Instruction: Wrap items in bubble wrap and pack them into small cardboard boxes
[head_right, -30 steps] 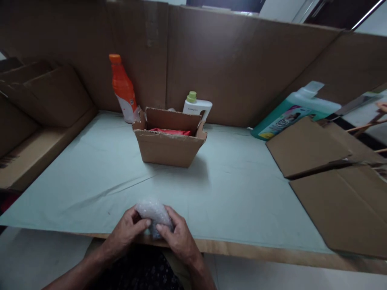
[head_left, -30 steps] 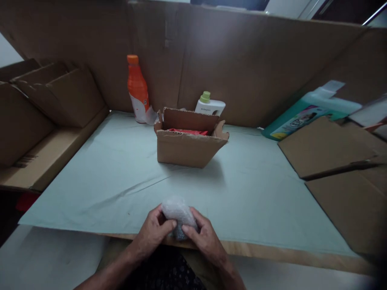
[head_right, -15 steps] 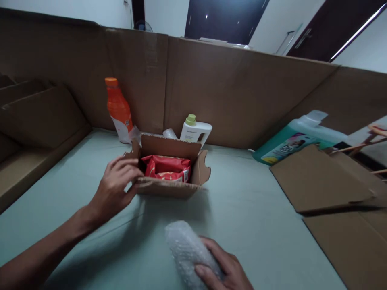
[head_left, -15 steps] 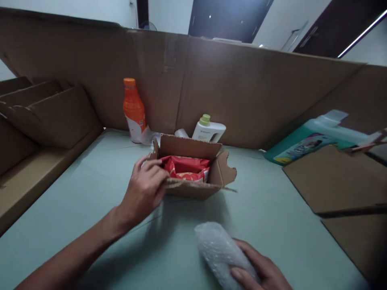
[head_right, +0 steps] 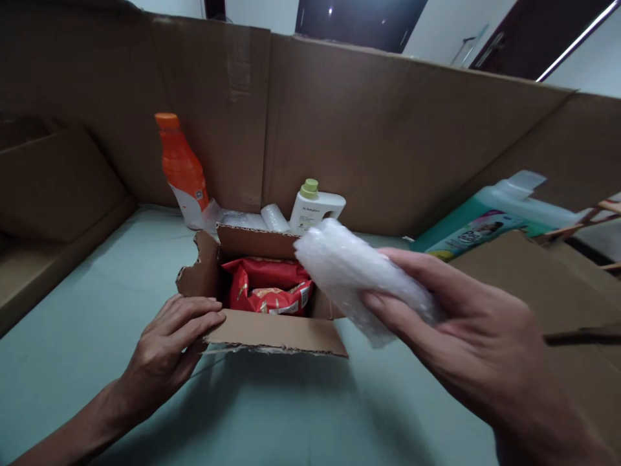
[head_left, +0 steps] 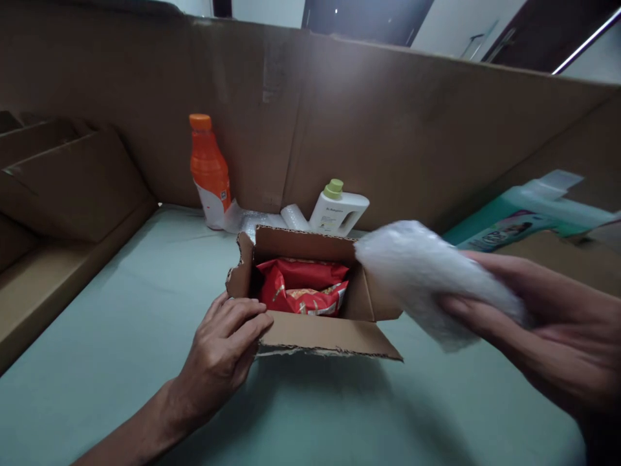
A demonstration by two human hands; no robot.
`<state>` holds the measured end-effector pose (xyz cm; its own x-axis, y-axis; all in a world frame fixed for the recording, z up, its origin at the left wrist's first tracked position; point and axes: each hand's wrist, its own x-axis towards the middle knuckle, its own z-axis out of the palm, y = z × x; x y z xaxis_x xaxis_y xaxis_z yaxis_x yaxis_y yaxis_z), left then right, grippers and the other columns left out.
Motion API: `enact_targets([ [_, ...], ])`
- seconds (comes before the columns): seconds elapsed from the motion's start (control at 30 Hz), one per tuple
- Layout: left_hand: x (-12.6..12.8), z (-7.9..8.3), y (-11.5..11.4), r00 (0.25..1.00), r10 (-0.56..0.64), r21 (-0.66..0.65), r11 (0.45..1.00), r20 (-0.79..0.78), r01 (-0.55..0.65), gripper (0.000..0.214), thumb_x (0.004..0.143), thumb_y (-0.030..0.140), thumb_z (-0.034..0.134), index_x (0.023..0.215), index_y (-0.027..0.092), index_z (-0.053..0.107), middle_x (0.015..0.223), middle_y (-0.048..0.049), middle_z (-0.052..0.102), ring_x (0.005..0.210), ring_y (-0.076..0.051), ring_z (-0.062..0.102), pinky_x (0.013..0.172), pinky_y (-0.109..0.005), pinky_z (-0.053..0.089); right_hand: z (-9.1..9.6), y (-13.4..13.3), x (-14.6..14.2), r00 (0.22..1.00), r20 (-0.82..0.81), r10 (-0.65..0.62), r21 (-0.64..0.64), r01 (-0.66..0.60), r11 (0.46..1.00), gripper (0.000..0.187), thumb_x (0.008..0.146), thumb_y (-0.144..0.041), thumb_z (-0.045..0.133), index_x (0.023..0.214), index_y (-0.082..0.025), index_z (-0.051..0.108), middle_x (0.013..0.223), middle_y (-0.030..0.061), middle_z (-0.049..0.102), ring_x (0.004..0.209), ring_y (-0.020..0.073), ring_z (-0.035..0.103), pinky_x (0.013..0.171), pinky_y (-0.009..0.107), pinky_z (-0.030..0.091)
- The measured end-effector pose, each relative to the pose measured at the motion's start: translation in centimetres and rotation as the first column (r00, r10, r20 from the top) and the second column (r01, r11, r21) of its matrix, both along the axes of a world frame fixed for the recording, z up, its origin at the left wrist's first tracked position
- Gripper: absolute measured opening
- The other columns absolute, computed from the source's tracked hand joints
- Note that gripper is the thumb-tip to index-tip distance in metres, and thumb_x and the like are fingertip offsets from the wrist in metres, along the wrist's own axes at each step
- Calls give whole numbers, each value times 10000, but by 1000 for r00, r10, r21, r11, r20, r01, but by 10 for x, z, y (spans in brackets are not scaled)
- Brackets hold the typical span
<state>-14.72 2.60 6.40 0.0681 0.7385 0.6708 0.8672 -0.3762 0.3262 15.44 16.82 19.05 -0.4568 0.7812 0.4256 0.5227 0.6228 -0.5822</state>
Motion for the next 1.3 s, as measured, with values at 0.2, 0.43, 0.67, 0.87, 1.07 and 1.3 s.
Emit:
enact_targets([
  [0.2, 3, -2, -2, 998, -37, 55, 998, 50, 34, 289, 929, 36, 512, 1138, 192, 637, 1054, -92, 707, 1032, -218, 652, 871, -375, 509, 21, 14, -104, 832, 412, 372, -187, -323, 928, 250, 875, -334, 612, 1052, -246, 764, 890, -8, 766, 694, 163, 680, 581, 236, 478],
  [0.43, 4, -2, 3, 999, -27, 71, 997, 30, 24, 249, 931, 37, 524, 1107, 170, 640, 1030, -99, 704, 997, -216, 647, 872, -376, 508, -4, 27, -206, 524, 737, 427, -323, -282, 903, 132, 764, -155, 657, 733, -72, 755, 646, 31, 725, 683, 187, 707, 721, 279, 509],
  [0.67, 2, -3, 8, 998, -34, 69, 997, 52, 31, 244, 936, 45, 521, 1115, 172, 628, 1044, -108, 701, 1016, -214, 645, 911, -383, 522, -24, 17, -242, 493, 783, 380, -250, -310, 917, 156, 726, -150, 703, 853, -104, 781, 843, 165, 771, 891, 344, 738, 740, 391, 563],
  [0.87, 0, -1, 12, 996, -38, 74, 997, 76, 33, 241, 931, 59, 502, 1074, 176, 657, 964, -90, 703, 933, -206, 654, 857, -365, 544, -52, 8, -235, 590, 729, 345, -246, -244, 938, 238, 808, -166, 632, 1002, -111, 760, 1032, 199, 764, 957, 341, 735, 755, 379, 560],
  [1.07, -1, -1, 11, 996, -38, 86, 996, 76, 31, 304, 903, 29, 511, 1108, 205, 650, 994, -75, 689, 959, -207, 651, 880, -385, 540, -31, 7, -214, 700, 599, 390, -262, -289, 921, 228, 820, -259, 672, 994, -128, 739, 968, 129, 763, 890, 284, 719, 724, 330, 520],
  [1.3, -10, -27, -12, 939, 155, 56, 982, 307, -181, 640, 885, 131, 628, 1473, 261, 410, 1350, -127, 576, 1265, -270, 560, 1061, -485, 477, -25, -17, -37, 973, -151, -177, -100, 163, 982, 238, 855, -461, 685, 884, -227, 721, 760, 23, 719, 628, 159, 634, 617, 288, 523],
])
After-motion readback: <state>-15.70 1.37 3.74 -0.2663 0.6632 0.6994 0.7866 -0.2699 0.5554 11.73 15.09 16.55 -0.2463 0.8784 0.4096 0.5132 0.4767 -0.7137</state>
